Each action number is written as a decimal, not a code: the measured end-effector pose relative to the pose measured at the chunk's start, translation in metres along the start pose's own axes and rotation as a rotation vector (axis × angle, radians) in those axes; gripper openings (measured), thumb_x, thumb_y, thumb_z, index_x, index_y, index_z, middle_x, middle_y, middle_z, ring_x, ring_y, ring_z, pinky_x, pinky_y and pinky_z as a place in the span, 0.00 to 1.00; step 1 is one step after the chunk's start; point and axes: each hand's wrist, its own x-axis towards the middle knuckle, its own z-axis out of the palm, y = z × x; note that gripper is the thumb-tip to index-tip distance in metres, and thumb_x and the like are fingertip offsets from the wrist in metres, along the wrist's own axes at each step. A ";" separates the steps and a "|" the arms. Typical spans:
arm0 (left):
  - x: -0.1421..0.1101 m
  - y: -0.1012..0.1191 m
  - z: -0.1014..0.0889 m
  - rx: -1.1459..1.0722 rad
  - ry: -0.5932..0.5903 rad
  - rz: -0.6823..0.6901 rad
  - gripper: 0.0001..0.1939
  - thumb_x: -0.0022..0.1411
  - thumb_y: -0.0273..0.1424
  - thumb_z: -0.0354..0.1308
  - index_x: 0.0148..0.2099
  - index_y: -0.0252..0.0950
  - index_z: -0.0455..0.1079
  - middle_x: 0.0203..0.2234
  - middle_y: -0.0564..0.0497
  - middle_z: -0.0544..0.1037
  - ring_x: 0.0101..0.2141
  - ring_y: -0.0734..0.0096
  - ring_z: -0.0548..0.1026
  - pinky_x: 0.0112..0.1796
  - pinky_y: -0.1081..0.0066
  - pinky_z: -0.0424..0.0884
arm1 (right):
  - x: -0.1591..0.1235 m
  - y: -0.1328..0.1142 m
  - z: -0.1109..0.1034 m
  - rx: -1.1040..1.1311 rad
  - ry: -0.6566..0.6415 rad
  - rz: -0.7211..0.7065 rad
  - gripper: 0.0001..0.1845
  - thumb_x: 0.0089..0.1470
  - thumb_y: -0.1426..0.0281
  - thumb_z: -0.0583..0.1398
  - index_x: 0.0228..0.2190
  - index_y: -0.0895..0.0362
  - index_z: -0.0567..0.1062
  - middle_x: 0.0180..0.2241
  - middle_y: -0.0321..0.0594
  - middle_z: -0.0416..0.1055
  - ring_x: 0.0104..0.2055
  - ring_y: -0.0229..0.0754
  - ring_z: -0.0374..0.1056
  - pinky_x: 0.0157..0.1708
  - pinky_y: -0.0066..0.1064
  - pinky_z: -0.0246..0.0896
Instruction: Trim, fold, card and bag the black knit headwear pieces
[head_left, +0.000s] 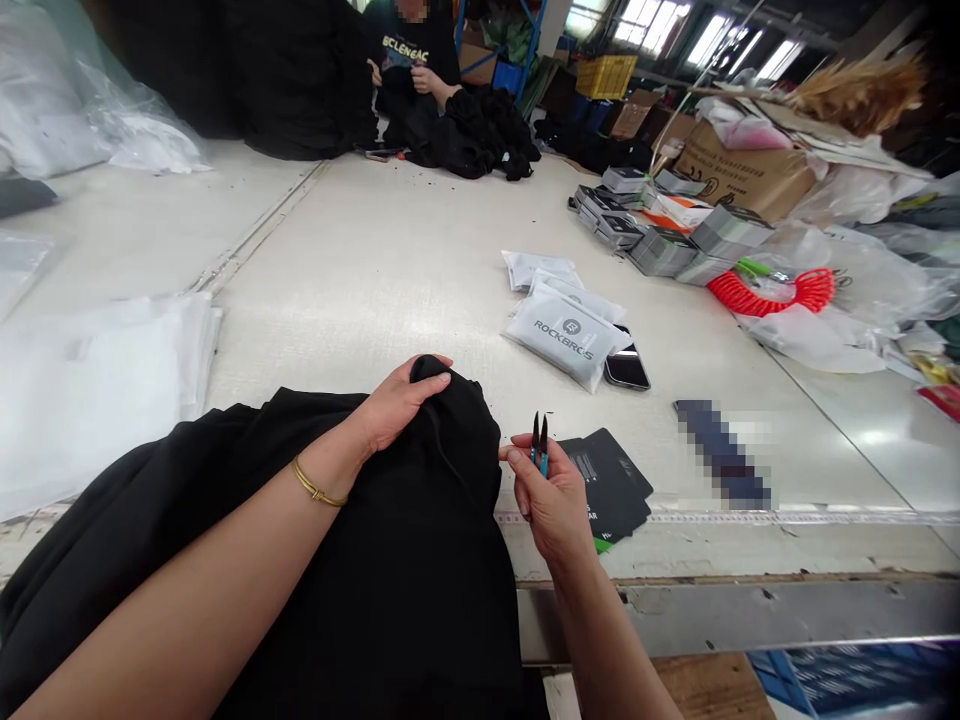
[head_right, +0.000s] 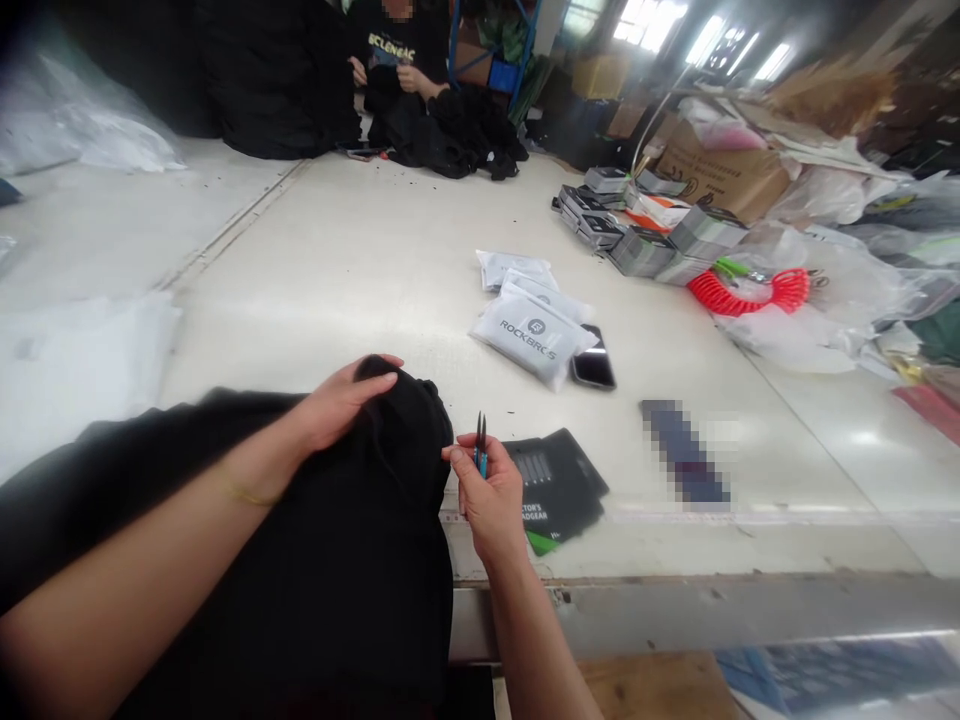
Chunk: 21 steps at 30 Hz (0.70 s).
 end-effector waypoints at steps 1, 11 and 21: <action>0.000 0.000 0.001 0.079 0.030 0.027 0.18 0.54 0.38 0.60 0.47 0.38 0.67 0.37 0.50 0.74 0.39 0.65 0.72 0.44 0.64 0.68 | -0.007 0.001 -0.005 -0.037 0.009 0.017 0.15 0.47 0.62 0.64 0.34 0.55 0.68 0.27 0.32 0.72 0.11 0.24 0.47 0.10 0.21 0.41; -0.012 0.008 0.014 1.043 0.334 0.509 0.24 0.57 0.34 0.56 0.55 0.37 0.60 0.50 0.44 0.66 0.50 0.58 0.64 0.47 0.60 0.64 | -0.096 0.029 -0.033 -0.422 -0.044 -0.036 0.12 0.46 0.66 0.63 0.35 0.55 0.70 0.29 0.37 0.72 0.27 0.37 0.69 0.27 0.26 0.66; -0.070 0.044 0.040 1.438 -0.375 0.061 0.13 0.53 0.45 0.55 0.29 0.42 0.71 0.23 0.54 0.75 0.25 0.66 0.70 0.24 0.70 0.57 | -0.137 0.021 -0.013 -0.889 -0.424 -0.857 0.25 0.47 0.83 0.53 0.48 0.57 0.64 0.39 0.42 0.75 0.33 0.40 0.73 0.30 0.28 0.67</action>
